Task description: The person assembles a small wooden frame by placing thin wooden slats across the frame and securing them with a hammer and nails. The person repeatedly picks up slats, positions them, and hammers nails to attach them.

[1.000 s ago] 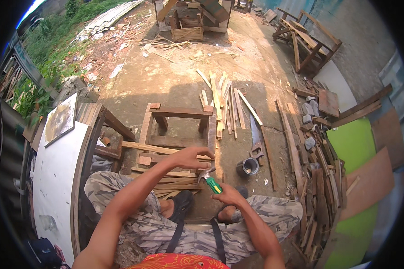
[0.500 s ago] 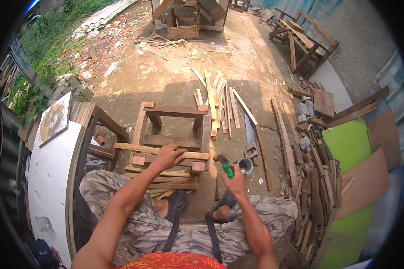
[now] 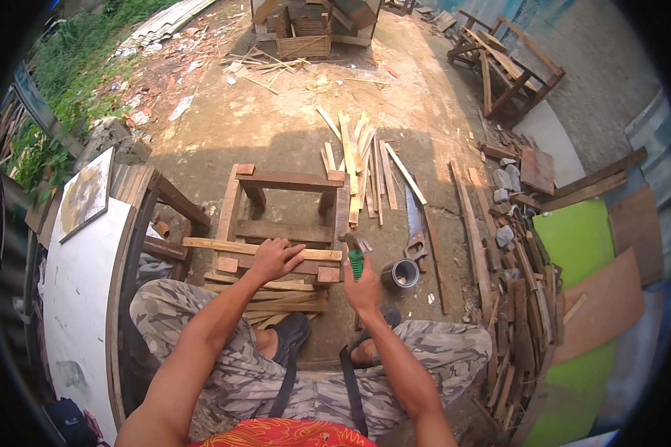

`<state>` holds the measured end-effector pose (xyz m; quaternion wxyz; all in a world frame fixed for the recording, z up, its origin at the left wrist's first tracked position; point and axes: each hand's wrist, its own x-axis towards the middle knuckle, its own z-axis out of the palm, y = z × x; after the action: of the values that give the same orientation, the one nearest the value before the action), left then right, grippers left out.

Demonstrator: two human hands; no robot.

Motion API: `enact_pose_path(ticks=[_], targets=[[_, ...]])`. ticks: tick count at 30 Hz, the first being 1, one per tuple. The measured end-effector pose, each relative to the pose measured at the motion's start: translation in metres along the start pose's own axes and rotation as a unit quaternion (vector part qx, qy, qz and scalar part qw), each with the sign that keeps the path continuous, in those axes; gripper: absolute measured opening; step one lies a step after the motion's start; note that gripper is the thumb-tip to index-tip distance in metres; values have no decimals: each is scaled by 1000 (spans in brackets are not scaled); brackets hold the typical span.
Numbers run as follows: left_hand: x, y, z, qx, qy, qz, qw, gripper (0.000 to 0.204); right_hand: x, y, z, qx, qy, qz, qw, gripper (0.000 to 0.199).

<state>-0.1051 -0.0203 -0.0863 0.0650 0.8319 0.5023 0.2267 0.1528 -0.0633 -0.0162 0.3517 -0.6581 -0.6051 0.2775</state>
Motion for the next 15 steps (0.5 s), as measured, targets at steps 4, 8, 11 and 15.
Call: enact_pose_path(ticks=[4, 8, 11, 15], targets=[[0, 1, -1, -8, 17, 0, 1000, 31, 5, -5, -6, -41, -23, -4, 999, 33], [1, 3, -3, -11, 24, -6, 1000, 30, 10, -17, -22, 45, 35, 6, 998, 29], [3, 5, -5, -3, 17, -6, 1000, 30, 10, -27, -16, 74, 64, -18, 995, 27], [3, 6, -7, -6, 22, -4, 1000, 30, 18, -37, -14, -62, -54, -20, 996, 25]])
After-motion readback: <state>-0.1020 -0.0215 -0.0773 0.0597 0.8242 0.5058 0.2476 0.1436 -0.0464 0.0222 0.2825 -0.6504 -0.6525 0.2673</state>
